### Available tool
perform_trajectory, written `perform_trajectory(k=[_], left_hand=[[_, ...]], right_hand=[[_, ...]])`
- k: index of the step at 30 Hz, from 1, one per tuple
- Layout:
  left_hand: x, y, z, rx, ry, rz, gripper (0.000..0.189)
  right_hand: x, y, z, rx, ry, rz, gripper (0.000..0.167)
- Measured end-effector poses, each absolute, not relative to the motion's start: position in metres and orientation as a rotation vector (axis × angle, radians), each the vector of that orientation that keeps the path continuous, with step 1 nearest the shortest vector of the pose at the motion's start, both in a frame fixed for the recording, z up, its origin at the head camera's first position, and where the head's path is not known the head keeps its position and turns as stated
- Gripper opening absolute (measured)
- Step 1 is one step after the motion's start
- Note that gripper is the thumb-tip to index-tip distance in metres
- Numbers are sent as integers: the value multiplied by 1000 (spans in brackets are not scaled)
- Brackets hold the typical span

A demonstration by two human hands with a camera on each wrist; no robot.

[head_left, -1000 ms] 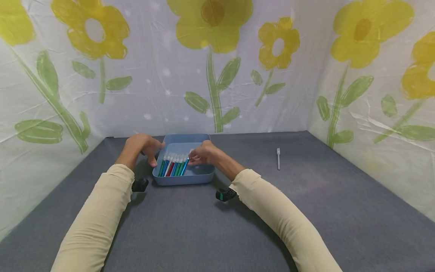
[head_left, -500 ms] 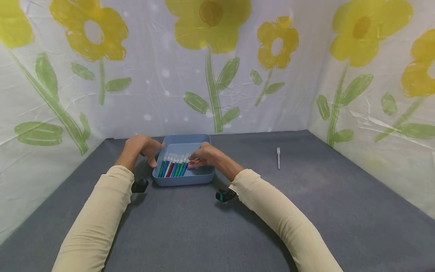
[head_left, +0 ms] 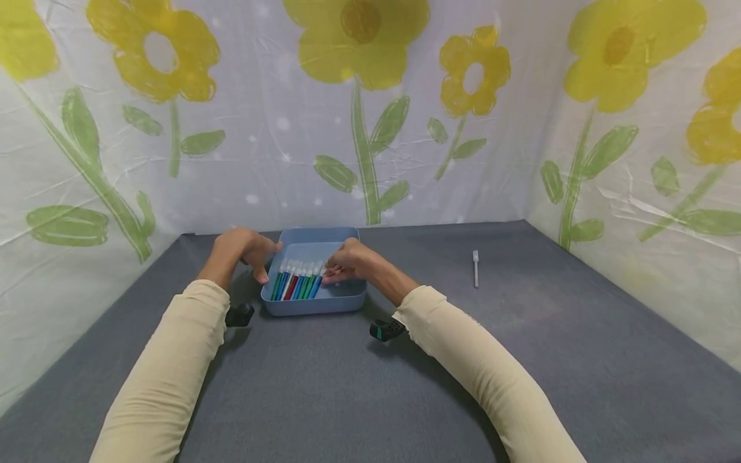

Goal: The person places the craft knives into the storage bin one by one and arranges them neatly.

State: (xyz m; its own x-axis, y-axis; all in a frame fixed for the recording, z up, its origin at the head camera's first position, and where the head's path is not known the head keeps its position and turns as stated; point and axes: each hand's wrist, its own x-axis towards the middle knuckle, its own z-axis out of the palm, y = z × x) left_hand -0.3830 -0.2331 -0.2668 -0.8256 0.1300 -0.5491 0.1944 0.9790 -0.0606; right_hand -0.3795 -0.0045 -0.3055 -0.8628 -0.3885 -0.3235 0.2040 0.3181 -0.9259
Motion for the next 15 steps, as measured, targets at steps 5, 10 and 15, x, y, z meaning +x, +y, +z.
perform_trajectory(k=[5, 10, 15], left_hand=[[-382, -233, -267, 224, 2555, -136, 118], [-383, -234, -268, 216, 2554, -131, 118], [-383, -234, -268, 207, 2559, -140, 117]], right_hand=[[-379, -3, -303, -229, 2063, -1570, 43], [-379, 0, -295, -309, 2025, -1535, 44], [-383, 4, -283, -332, 1949, -1635, 38]])
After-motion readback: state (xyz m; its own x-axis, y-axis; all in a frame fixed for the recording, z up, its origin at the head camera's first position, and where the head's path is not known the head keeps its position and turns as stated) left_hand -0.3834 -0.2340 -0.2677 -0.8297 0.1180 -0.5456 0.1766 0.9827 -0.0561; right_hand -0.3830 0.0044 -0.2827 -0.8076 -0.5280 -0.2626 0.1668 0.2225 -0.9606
